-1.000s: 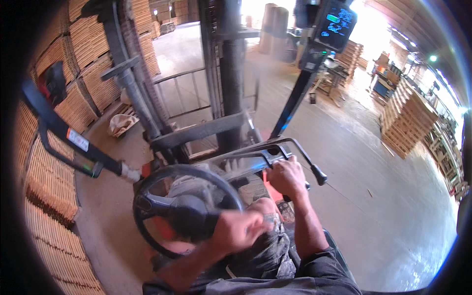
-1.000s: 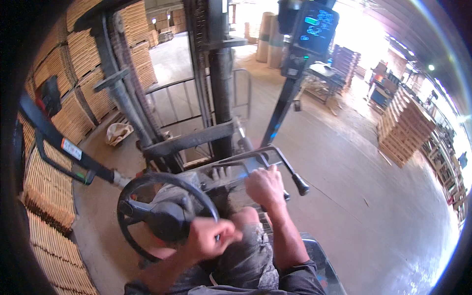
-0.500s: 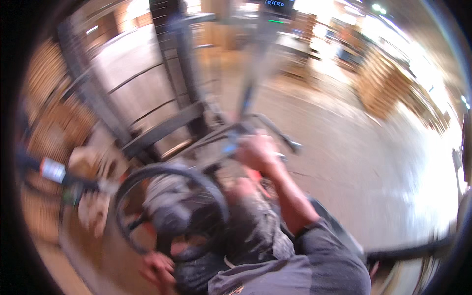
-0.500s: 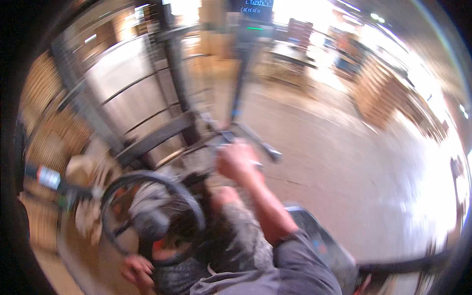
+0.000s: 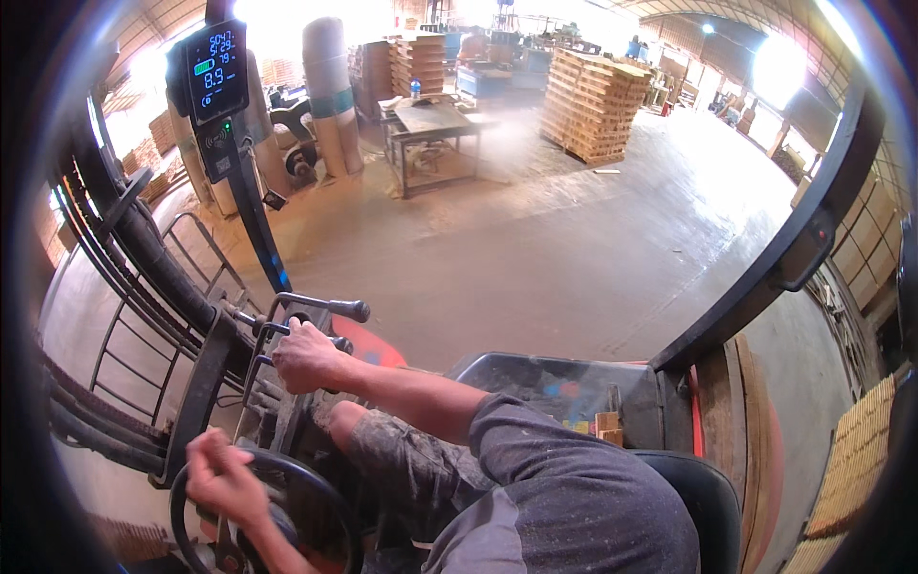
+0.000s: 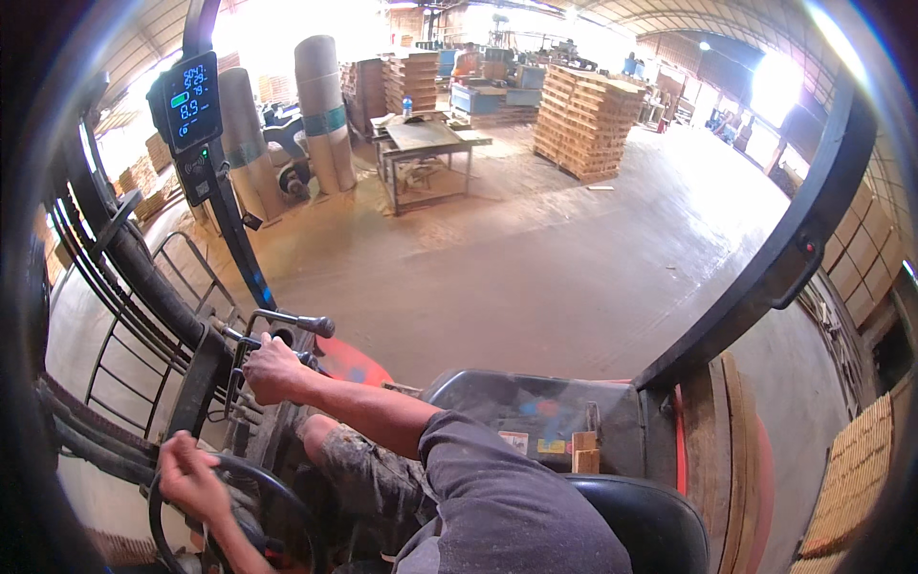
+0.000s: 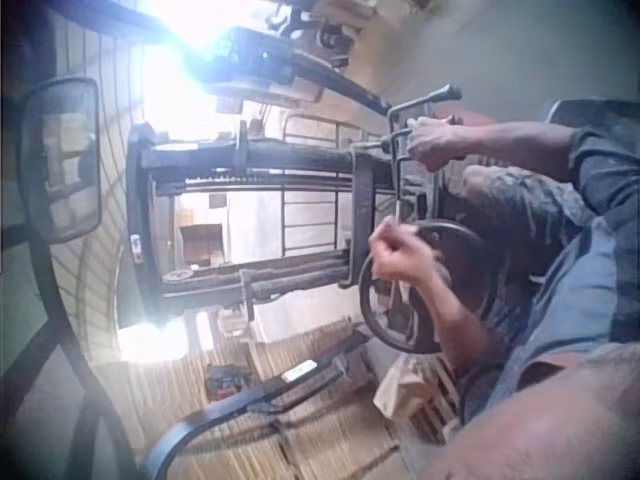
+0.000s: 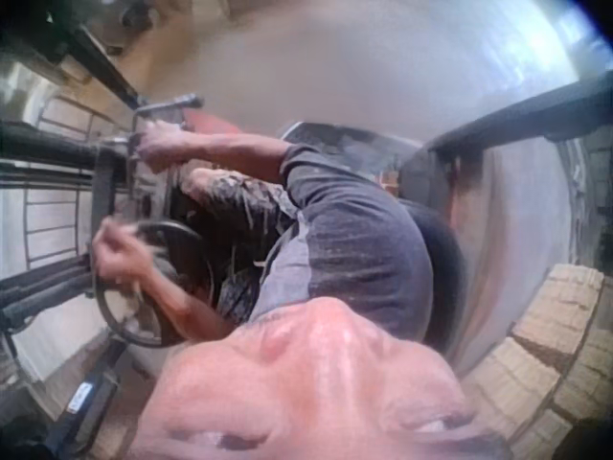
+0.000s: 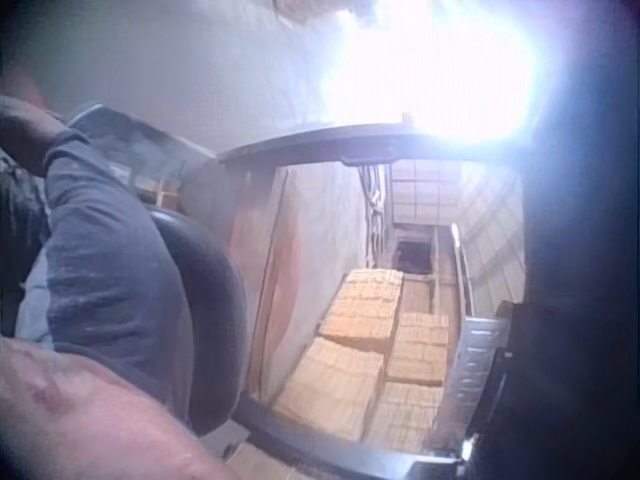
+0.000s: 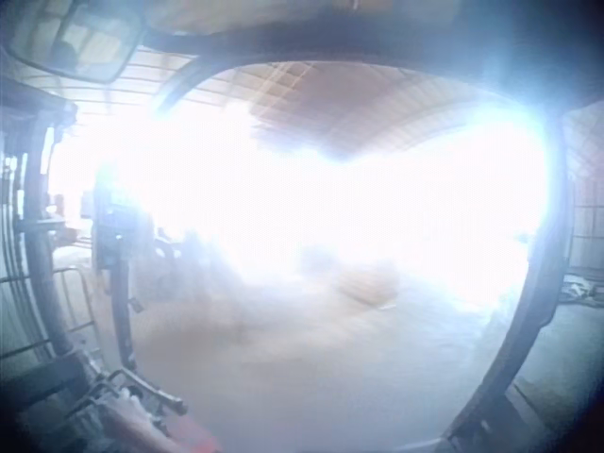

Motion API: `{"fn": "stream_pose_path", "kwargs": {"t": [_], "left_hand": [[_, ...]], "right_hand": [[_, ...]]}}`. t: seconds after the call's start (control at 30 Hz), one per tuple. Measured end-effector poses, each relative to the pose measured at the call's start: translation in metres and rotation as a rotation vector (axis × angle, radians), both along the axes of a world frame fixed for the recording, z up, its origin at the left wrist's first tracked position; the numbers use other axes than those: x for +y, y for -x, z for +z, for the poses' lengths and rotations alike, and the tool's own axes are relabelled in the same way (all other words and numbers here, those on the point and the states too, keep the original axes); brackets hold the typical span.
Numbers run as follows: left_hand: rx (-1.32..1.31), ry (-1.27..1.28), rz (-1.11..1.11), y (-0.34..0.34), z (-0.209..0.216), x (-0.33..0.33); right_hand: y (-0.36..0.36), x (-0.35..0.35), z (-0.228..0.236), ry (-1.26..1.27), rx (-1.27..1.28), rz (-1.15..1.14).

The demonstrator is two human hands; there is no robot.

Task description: The person operates a forklift inside a warehouse, steering and maneuvering around stacks of wooden pallets. The forklift is driven forward and backward, and the operator adjusts the steering wheel and controls while navigating the aisle.

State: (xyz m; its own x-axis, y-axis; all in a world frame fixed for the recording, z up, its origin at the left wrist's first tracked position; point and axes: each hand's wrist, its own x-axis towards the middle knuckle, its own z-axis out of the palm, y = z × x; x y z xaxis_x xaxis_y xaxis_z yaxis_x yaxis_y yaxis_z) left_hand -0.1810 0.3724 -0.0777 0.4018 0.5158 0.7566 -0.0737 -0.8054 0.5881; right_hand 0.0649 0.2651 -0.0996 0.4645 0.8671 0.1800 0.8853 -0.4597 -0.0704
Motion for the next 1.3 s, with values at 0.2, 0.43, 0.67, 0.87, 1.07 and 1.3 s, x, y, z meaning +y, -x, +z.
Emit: {"fn": "stream_pose_path", "kwargs": {"t": [0.2,0.43,0.67,0.87,1.07,1.3], "left_hand": [[-0.107,0.158,0.041,0.044,0.018,0.068],[-0.024,0.157,-0.053,0.07,0.034,0.023],[-0.096,0.128,-0.146,0.111,0.083,0.008],[0.017,0.076,-0.167,0.147,0.101,-0.003],[0.37,0.123,-0.117,0.104,0.071,0.003],[0.389,0.266,0.055,-0.015,0.003,-0.038]], "right_hand": [[0.035,-0.002,-0.01,-0.057,-0.263,0.009],[0.066,0.004,-0.028,0.178,-0.613,0.063],[0.119,0.007,0.04,-0.215,-0.404,0.123],[0.153,0.025,0.066,-0.026,-0.005,0.052],[0.084,0.074,0.024,0.014,0.288,0.077],[-0.023,0.171,-0.004,-0.132,0.238,0.372]]}}
